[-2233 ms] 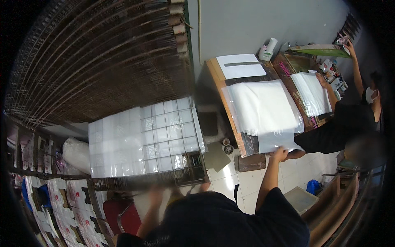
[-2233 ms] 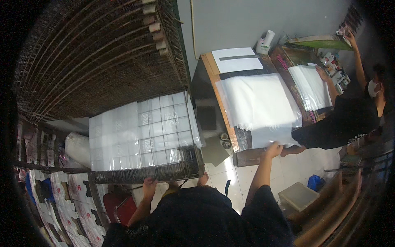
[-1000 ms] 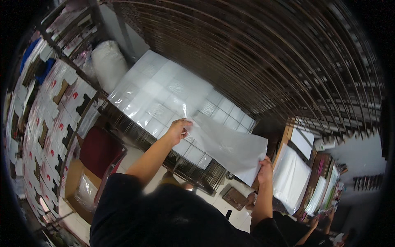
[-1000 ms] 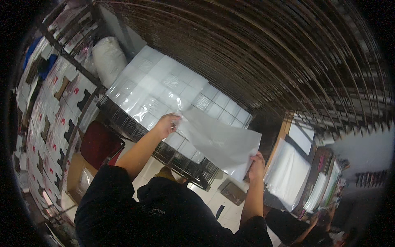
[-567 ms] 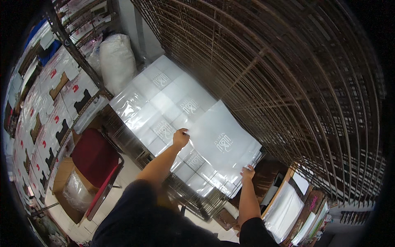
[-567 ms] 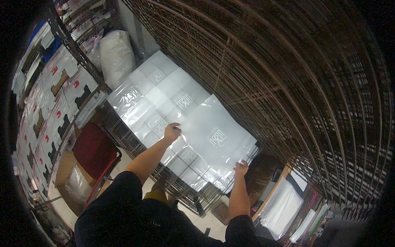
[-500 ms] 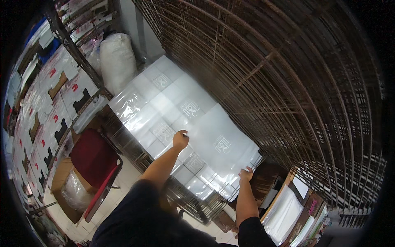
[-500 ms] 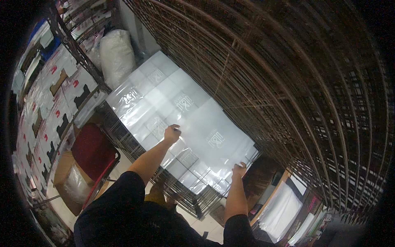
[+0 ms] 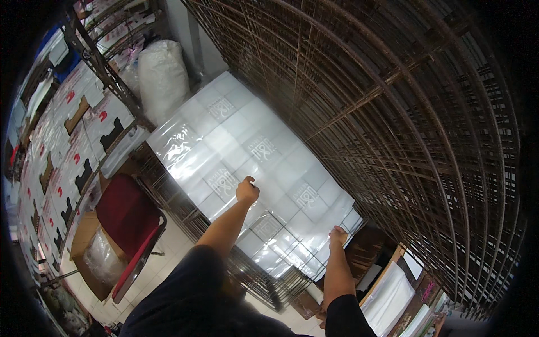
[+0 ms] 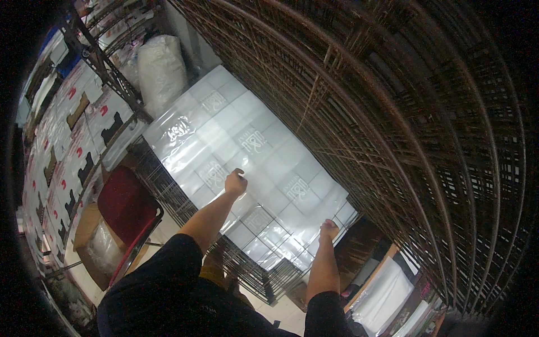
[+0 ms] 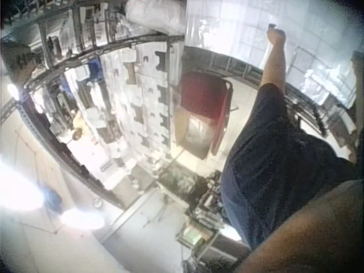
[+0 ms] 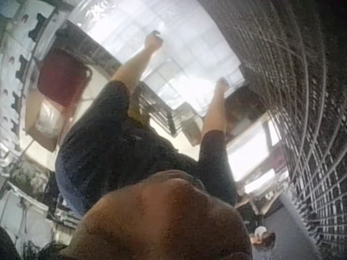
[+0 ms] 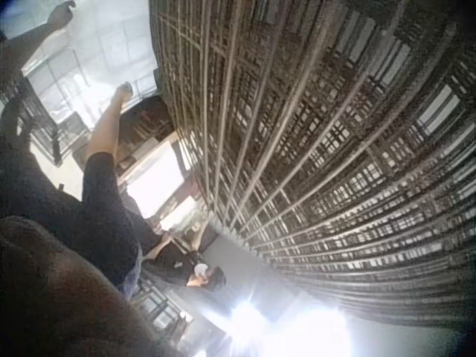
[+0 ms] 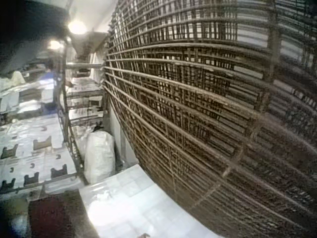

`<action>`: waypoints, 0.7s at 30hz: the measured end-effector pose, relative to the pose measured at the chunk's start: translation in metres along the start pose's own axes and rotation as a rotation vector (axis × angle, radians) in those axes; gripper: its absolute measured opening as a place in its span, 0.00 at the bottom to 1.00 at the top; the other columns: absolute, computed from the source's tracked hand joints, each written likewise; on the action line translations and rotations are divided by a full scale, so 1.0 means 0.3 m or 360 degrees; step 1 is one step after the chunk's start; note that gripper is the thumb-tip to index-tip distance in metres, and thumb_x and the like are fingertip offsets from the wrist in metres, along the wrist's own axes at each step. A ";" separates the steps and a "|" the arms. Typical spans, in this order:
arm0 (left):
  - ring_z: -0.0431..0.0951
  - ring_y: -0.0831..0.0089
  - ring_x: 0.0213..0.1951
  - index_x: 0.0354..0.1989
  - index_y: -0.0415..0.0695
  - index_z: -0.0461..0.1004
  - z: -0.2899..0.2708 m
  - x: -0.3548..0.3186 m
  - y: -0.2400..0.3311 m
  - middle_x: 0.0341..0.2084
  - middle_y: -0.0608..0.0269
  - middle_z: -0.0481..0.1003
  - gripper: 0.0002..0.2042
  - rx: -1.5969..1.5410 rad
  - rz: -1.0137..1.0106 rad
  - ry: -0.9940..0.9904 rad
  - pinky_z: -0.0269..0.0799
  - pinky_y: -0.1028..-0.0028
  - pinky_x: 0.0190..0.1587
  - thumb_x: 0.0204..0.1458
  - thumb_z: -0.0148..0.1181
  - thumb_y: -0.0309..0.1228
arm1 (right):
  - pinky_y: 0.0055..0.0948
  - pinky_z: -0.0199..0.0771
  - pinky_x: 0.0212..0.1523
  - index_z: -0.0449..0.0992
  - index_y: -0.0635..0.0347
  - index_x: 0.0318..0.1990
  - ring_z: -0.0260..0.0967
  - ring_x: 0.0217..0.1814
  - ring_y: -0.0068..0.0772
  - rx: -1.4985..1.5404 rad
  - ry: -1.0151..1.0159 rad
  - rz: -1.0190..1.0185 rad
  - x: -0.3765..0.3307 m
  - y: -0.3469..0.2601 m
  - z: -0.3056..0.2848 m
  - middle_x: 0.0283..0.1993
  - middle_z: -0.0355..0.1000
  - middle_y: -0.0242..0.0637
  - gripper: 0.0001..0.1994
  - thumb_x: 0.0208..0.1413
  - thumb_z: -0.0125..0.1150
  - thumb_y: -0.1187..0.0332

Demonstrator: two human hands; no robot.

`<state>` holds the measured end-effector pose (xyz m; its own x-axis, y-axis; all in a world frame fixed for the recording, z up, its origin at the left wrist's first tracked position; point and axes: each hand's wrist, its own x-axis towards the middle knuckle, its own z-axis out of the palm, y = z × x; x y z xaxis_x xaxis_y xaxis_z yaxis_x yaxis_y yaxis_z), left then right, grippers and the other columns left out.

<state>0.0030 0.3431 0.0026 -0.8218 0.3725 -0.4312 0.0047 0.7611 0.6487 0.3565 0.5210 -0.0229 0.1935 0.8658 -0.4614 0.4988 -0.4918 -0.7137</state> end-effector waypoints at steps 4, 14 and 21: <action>0.75 0.57 0.36 0.38 0.46 0.71 0.006 0.015 -0.010 0.28 0.53 0.76 0.14 0.0002 0.0034 -0.0004 0.70 0.65 0.41 0.39 0.51 0.23 | 0.23 0.74 0.29 0.72 0.65 0.35 0.68 0.31 0.32 -0.0057 -0.0013 0.0035 0.011 0.002 0.003 0.34 0.69 0.39 0.11 0.40 0.52 0.81; 0.75 0.57 0.35 0.36 0.45 0.71 0.030 0.043 -0.044 0.27 0.52 0.76 0.13 -0.0008 0.0045 0.0054 0.70 0.65 0.41 0.38 0.52 0.23 | 0.24 0.74 0.32 0.73 0.66 0.35 0.68 0.32 0.32 0.0178 -0.0098 0.0070 -0.002 0.006 0.021 0.34 0.69 0.38 0.11 0.40 0.55 0.78; 0.76 0.59 0.34 0.36 0.45 0.71 0.018 0.042 -0.037 0.26 0.53 0.76 0.13 -0.0060 0.0014 0.0060 0.70 0.65 0.40 0.38 0.53 0.24 | 0.25 0.73 0.34 0.73 0.66 0.36 0.68 0.34 0.31 0.0217 -0.0082 0.0092 -0.006 0.015 0.034 0.36 0.69 0.38 0.12 0.40 0.56 0.76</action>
<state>-0.0044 0.3423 -0.0133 -0.8427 0.3585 -0.4017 -0.0086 0.7370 0.6759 0.3499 0.5161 -0.0307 0.1734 0.8316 -0.5276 0.3679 -0.5516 -0.7486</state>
